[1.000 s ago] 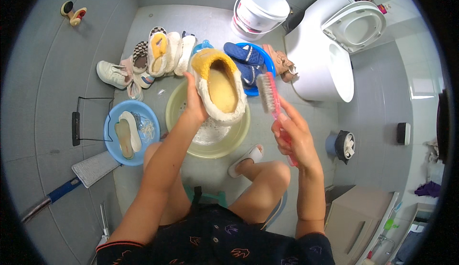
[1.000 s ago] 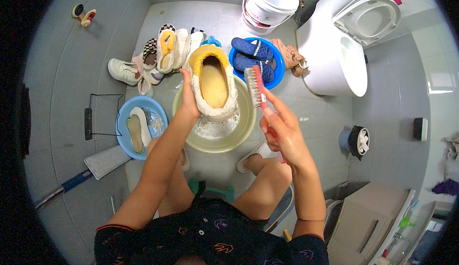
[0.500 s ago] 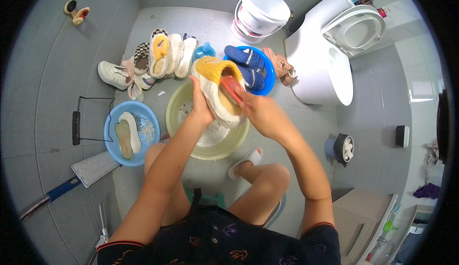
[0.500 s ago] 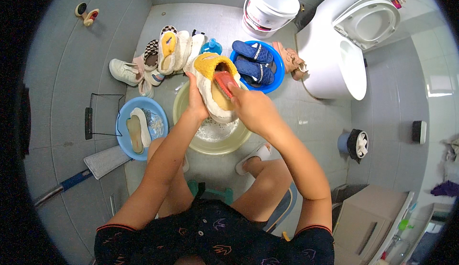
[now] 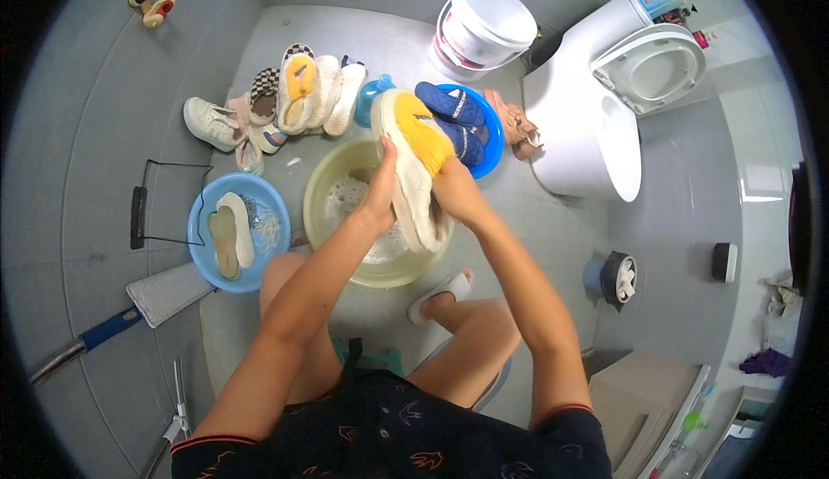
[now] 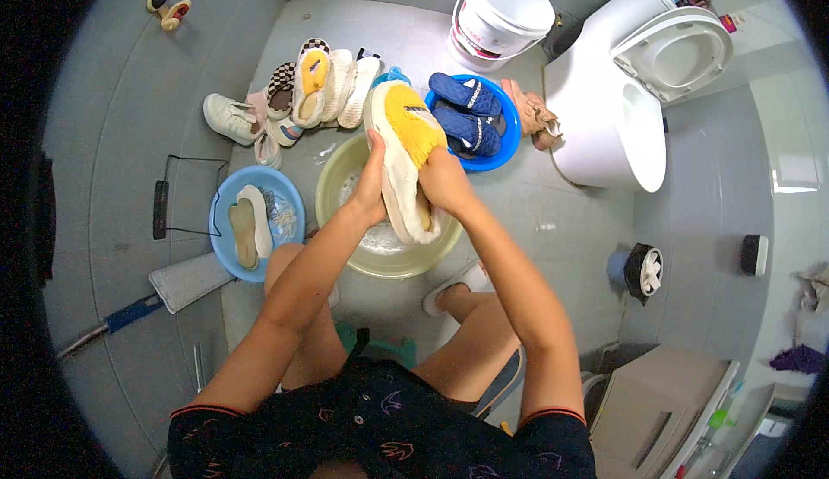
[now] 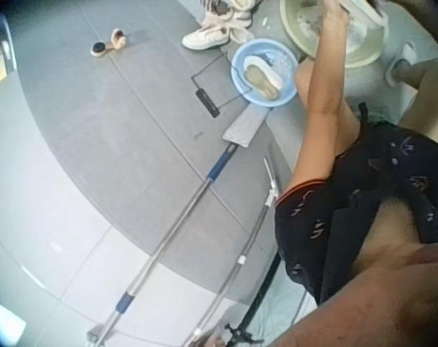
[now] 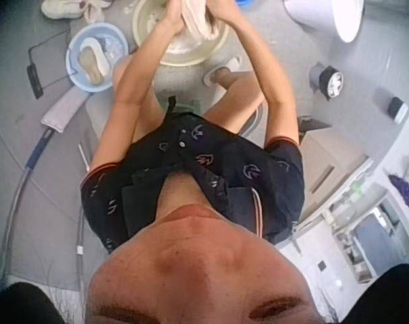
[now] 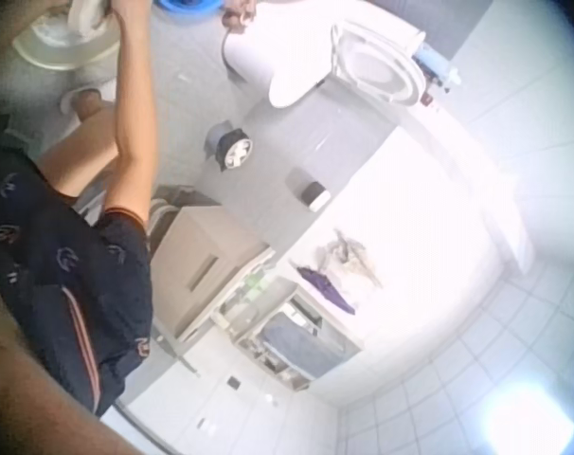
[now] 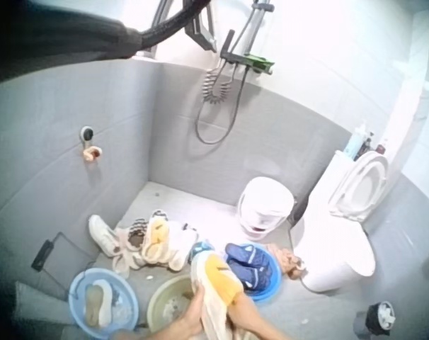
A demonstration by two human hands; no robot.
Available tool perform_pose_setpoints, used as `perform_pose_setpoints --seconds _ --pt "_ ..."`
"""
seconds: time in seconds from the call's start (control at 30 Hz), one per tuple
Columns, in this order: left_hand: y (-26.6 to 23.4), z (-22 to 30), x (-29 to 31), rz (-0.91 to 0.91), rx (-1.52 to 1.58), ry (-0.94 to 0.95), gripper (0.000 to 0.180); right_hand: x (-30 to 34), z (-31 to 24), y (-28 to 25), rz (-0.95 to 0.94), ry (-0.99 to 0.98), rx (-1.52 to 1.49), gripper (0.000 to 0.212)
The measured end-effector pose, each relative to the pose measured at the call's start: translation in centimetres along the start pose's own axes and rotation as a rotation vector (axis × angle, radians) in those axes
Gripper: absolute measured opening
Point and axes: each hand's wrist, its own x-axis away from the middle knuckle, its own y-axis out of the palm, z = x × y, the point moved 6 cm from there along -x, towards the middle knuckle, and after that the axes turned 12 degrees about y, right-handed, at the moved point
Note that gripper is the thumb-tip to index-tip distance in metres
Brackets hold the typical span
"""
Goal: The person sits on a small stool in a bathroom and scrubs a pair of yellow slippers with a pink brush. They dip the slippers into a basin of soapy water and scrub the soles and uppers repeatedly. The person handles the slippers one at a time, rinsing them in the basin and scrubbing them thoroughly.
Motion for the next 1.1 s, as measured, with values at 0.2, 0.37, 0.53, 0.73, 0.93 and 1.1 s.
perform_pose_setpoints --seconds 0.2,0.37,0.53,0.73,0.93,1.1 --pt "2.1 2.2 0.6 -0.145 0.224 -0.013 0.093 6.5 -1.9 -2.7 -0.254 -0.170 0.004 0.027" --pt "1.9 -1.3 0.2 0.007 0.033 -0.102 0.080 1.2 1.9 -0.3 0.044 -0.144 0.056 0.028" --pt "-1.2 -1.9 -0.6 0.062 0.207 -0.112 0.076 4.4 3.6 2.3 -0.222 0.028 0.026 0.034" --pt "-2.0 -2.1 -1.3 0.101 0.236 -0.121 0.076 11.2 2.5 -0.7 -0.330 -0.123 0.058 0.039" --pt "0.8 -4.7 0.3 0.128 0.122 -0.193 0.071 3.5 7.2 1.3 -0.040 0.088 0.232 0.028" --pt "-1.7 -3.7 -1.0 0.147 0.209 -0.155 0.071 8.6 5.0 0.8 -0.188 -0.039 0.027 0.036"
